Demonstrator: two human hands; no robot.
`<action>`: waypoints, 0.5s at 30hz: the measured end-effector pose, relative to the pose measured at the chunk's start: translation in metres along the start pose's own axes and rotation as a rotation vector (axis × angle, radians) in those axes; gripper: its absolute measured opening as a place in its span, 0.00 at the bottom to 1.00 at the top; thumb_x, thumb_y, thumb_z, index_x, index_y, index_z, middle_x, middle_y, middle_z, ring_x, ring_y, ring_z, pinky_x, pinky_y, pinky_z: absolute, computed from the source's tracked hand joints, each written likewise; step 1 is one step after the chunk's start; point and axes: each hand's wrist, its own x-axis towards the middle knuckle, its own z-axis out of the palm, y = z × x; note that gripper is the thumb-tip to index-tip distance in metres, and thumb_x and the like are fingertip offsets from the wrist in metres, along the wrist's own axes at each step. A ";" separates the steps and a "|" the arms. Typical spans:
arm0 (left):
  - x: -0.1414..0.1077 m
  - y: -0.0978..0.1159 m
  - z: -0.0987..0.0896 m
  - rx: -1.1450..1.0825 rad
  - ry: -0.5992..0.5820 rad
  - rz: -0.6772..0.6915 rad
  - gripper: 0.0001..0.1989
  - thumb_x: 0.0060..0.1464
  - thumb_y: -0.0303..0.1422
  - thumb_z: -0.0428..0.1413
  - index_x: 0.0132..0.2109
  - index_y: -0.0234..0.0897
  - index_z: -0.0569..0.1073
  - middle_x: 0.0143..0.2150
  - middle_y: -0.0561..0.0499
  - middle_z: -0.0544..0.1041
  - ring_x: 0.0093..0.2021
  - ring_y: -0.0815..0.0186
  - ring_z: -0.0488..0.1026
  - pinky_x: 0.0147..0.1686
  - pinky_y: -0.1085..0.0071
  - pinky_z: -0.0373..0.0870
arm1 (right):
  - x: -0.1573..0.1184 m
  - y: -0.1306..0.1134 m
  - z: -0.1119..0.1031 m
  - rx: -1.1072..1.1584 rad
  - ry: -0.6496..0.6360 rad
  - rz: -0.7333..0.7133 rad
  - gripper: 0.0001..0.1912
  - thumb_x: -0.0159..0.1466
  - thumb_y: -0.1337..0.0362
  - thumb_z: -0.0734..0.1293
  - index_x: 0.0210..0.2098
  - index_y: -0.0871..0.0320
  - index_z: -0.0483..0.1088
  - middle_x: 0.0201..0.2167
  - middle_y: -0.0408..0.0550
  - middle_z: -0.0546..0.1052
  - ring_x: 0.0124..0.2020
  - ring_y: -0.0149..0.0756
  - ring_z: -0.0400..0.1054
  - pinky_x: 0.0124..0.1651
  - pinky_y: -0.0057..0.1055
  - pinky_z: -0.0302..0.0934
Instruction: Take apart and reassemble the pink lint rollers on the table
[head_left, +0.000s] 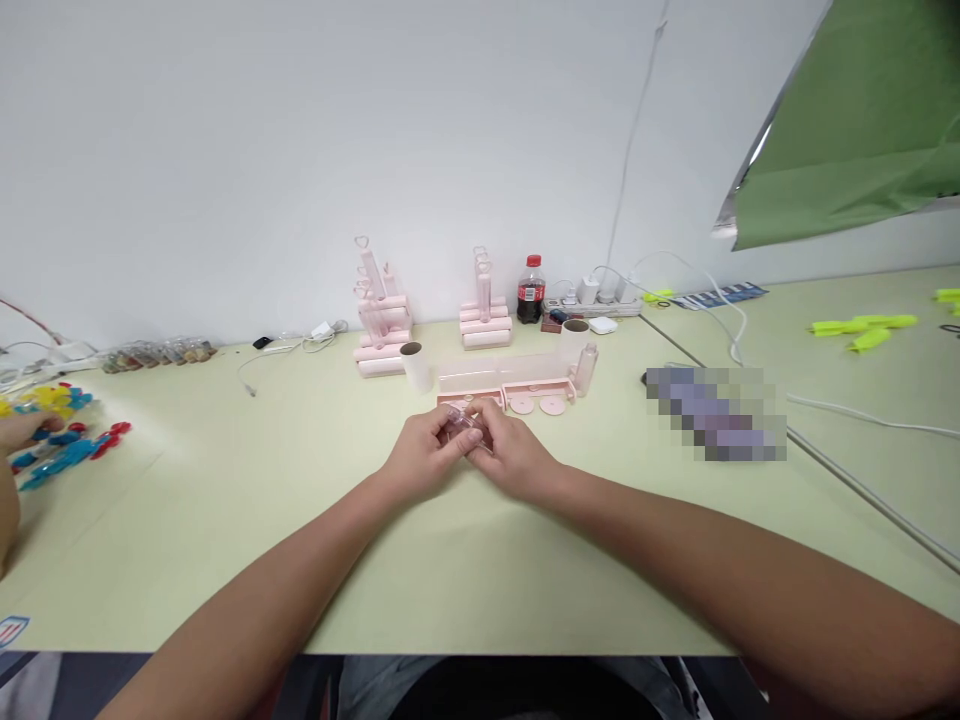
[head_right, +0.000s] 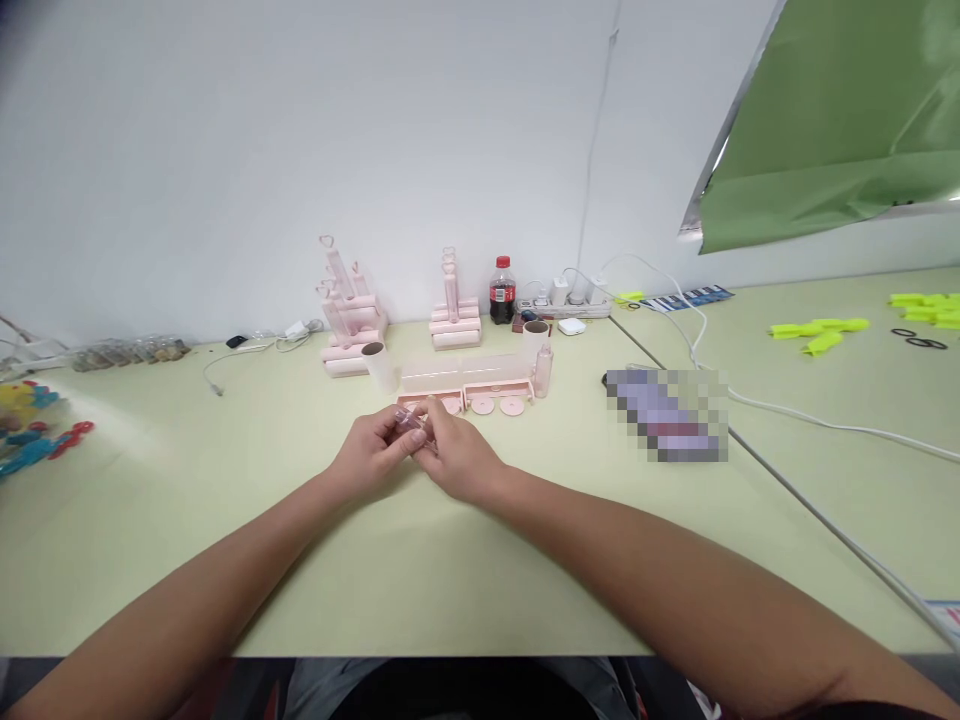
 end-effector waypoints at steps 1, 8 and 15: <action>-0.001 0.002 0.001 -0.032 0.022 -0.009 0.15 0.57 0.45 0.54 0.38 0.36 0.73 0.33 0.52 0.77 0.32 0.67 0.71 0.34 0.71 0.67 | -0.001 -0.001 0.001 0.007 0.004 -0.001 0.16 0.64 0.60 0.63 0.50 0.56 0.59 0.33 0.44 0.74 0.31 0.35 0.68 0.34 0.30 0.57; 0.002 0.005 -0.013 -0.142 0.309 0.013 0.11 0.55 0.40 0.53 0.31 0.38 0.68 0.24 0.56 0.68 0.24 0.71 0.63 0.27 0.72 0.63 | -0.001 -0.004 0.005 -0.057 -0.054 0.203 0.15 0.62 0.57 0.63 0.23 0.55 0.57 0.19 0.38 0.65 0.22 0.29 0.58 0.26 0.27 0.47; 0.002 0.008 -0.010 -0.293 0.202 -0.102 0.18 0.52 0.46 0.57 0.26 0.36 0.70 0.17 0.56 0.67 0.18 0.72 0.63 0.19 0.74 0.59 | -0.001 -0.002 0.005 0.046 -0.146 0.159 0.16 0.62 0.57 0.63 0.22 0.56 0.56 0.19 0.38 0.63 0.22 0.28 0.56 0.26 0.26 0.47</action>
